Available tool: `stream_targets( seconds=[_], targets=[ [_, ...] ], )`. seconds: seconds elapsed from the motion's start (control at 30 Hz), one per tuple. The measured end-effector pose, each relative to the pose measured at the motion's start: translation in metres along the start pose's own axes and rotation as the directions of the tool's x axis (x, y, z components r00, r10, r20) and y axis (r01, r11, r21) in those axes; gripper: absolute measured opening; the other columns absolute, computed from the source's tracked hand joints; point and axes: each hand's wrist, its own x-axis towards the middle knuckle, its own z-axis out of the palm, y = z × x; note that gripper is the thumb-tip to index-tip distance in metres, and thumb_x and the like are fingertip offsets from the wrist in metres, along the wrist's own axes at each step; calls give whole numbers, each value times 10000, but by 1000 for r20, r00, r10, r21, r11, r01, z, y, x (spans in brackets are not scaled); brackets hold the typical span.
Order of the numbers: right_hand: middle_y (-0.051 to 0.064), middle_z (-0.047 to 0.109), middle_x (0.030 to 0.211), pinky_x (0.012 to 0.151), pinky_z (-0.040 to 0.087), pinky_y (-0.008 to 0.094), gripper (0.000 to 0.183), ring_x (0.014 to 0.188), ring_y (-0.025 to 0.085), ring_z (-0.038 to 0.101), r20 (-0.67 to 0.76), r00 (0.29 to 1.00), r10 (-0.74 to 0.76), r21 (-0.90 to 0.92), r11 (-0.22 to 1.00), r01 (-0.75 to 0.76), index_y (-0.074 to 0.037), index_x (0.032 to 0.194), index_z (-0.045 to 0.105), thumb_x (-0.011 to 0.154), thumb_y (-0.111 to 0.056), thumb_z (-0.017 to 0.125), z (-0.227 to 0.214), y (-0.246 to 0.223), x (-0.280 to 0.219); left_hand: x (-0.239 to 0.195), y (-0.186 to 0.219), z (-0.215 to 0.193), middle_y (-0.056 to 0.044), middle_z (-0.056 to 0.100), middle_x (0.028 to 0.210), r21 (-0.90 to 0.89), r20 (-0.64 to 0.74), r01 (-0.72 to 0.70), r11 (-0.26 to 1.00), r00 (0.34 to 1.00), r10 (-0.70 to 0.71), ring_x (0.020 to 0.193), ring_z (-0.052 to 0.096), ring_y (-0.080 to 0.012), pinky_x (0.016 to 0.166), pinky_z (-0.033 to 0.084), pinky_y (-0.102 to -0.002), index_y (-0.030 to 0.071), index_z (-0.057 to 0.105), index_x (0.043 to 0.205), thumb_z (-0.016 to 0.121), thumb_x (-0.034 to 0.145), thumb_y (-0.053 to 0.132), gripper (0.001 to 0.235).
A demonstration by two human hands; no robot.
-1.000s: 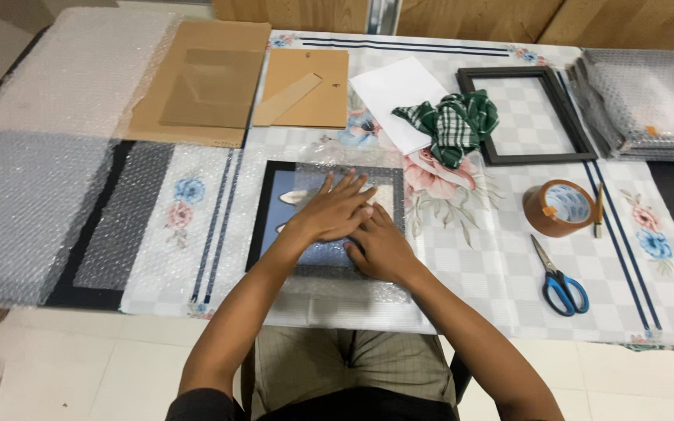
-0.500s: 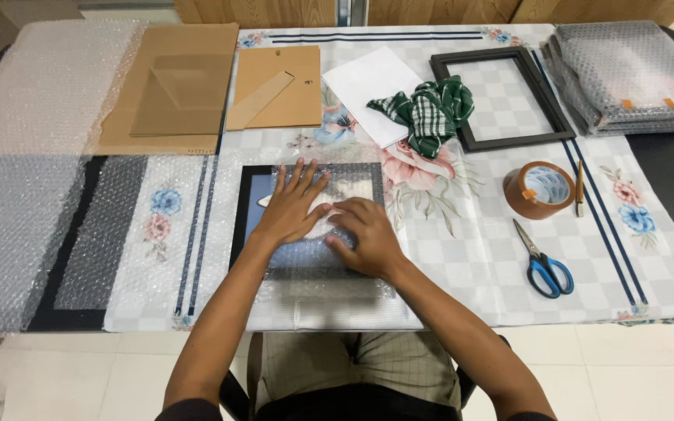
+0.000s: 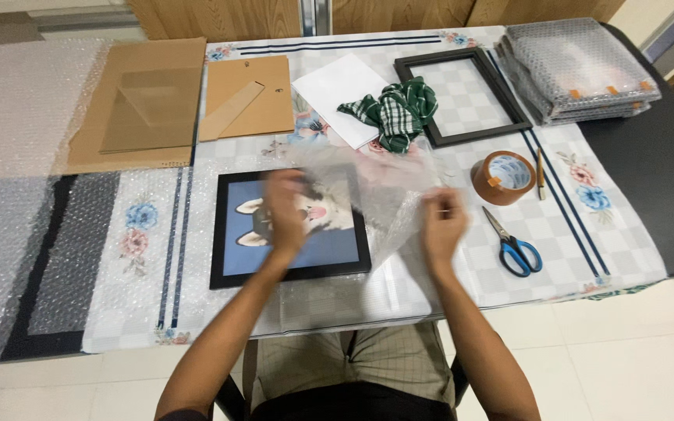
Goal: The person wraps a picture frame containing a photo of a dog in bubble wrap and secures it with tape after cutting pieces of tape with scissors.
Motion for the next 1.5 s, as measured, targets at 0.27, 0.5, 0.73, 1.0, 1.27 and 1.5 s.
stream_targets(
  seconds=[0.27,0.5,0.73,1.0,1.27,1.5],
  targets=[
    [138,601,1063,915,452,415,406,969,318,590,151,849,-506,-225,819,528,-45,1253,663,852,-78,716,-30,-141,71,-45,27,117,-259,536,1416,112,638,-498,860,700,322,1376,522,-471,1147,400,-586,85,595,1434,578,1047,365,478],
    [104,645,1174,813,579,518,55,1050,415,679,592,763,-259,-550,562,618,-155,828,722,860,-113,708,80,-1,163,-65,-12,147,-227,566,1391,207,822,-557,804,545,166,1444,463,-447,1194,340,-645,94,646,1360,624,1000,441,501],
    [285,480,1580,1237,188,672,687,1491,418,447,562,827,-8,-746,428,511,-83,1545,492,987,-394,743,132,15,183,-69,3,146,-254,608,1365,261,805,-607,750,566,178,1409,506,-465,1196,341,-659,32,720,1170,681,942,343,387],
    [165,597,1041,920,487,480,425,987,390,591,352,593,-724,-141,585,799,-70,1186,732,771,-164,715,173,-77,129,-70,32,102,-81,678,1301,236,412,-406,883,864,287,1293,641,-315,1144,429,-547,152,720,1169,607,1041,394,296],
    [256,529,1454,1118,416,616,447,1370,519,513,785,76,-615,376,570,731,-198,1237,672,799,-227,755,243,-71,-68,-117,54,-6,-224,606,1223,629,403,-285,724,915,10,1252,534,-495,1018,368,-618,38,649,1221,623,992,430,454],
    [157,641,1155,949,497,566,414,1099,420,633,780,-155,-606,501,456,736,-237,1306,616,907,-338,660,233,-86,-101,-120,50,-3,-192,673,1009,675,422,-262,690,904,-69,1096,622,-446,1020,386,-644,79,738,1060,615,964,468,419]
  ],
)
